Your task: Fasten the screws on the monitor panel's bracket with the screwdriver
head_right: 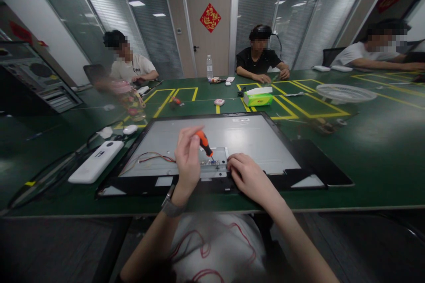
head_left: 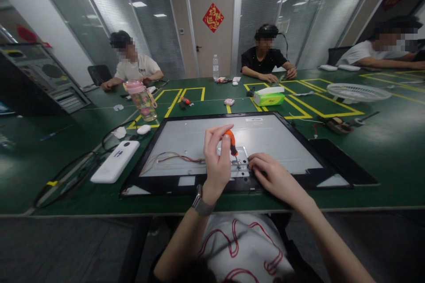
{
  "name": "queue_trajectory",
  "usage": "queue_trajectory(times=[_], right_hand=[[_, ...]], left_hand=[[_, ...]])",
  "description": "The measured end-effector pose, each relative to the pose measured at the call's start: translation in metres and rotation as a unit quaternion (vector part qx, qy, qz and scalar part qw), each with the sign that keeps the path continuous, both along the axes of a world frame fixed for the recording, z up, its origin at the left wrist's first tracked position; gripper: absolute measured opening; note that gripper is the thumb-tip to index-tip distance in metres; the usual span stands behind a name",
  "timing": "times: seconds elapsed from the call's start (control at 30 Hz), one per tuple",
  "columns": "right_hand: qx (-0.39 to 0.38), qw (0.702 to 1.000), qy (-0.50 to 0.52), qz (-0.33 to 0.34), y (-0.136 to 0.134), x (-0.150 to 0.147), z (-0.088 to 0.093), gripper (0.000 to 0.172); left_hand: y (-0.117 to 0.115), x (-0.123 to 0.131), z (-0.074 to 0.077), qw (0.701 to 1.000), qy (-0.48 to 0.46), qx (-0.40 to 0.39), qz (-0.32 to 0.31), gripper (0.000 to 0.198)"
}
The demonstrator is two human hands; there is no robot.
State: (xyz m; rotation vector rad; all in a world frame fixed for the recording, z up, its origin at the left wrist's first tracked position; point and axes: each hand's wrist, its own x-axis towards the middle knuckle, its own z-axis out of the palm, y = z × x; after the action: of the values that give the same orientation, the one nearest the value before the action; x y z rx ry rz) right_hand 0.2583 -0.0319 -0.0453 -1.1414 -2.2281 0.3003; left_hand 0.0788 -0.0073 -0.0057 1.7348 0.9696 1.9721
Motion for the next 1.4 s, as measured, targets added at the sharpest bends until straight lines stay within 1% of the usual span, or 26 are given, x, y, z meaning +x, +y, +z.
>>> queue_trajectory(times=[0.1, 0.2, 0.37, 0.5, 0.67, 0.8, 0.87, 1.1, 1.23, 1.3, 1.4], right_hand=[[-0.004, 1.0, 0.001, 0.002, 0.0003, 0.0001, -0.0008, 0.024], [-0.005, 1.0, -0.003, 0.0, 0.0004, -0.0001, -0.0009, 0.023], [-0.005, 1.0, -0.002, -0.001, 0.0006, -0.0007, -0.0004, 0.023], [-0.011, 1.0, -0.007, 0.001, 0.0014, -0.0006, -0.0007, 0.022], [-0.017, 1.0, -0.007, 0.003, 0.0005, 0.0007, -0.0019, 0.022], [-0.017, 1.0, -0.005, 0.004, 0.0004, 0.0008, -0.0023, 0.021], [-0.015, 1.0, -0.005, 0.004, 0.0007, 0.0007, -0.0024, 0.021], [-0.012, 1.0, -0.007, 0.003, 0.0005, 0.0012, -0.0032, 0.021], [-0.013, 1.0, -0.007, 0.002, 0.0012, 0.0008, -0.0031, 0.021], [-0.011, 1.0, -0.007, 0.002, 0.0017, 0.0005, -0.0027, 0.021], [-0.005, 1.0, -0.006, 0.001, 0.0018, 0.0003, -0.0019, 0.022]], left_hand=[[-0.0004, -0.0004, -0.0017, 0.999, -0.018, -0.01, -0.025, 0.03], [-0.0009, 0.0006, -0.0024, 0.998, -0.028, -0.03, -0.037, 0.029], [-0.0012, 0.0019, 0.0001, 1.0, 0.003, 0.0, -0.002, 0.018], [-0.0006, 0.0011, 0.0007, 1.0, -0.007, 0.005, 0.011, 0.015], [-0.0012, -0.001, -0.0003, 0.999, -0.026, 0.021, -0.028, 0.026], [-0.0029, -0.0012, -0.0024, 0.996, -0.051, -0.007, -0.067, 0.026], [-0.0035, -0.0012, -0.0029, 0.996, -0.051, -0.007, -0.076, 0.025], [-0.0034, -0.0011, 0.0009, 0.998, -0.006, 0.033, -0.044, 0.019], [-0.0024, -0.0008, 0.0017, 1.0, -0.007, 0.028, -0.013, 0.014], [-0.0023, -0.0012, 0.0015, 1.0, -0.013, 0.019, -0.009, 0.018], [-0.0024, -0.0018, 0.0002, 0.999, -0.026, 0.016, -0.029, 0.029]])
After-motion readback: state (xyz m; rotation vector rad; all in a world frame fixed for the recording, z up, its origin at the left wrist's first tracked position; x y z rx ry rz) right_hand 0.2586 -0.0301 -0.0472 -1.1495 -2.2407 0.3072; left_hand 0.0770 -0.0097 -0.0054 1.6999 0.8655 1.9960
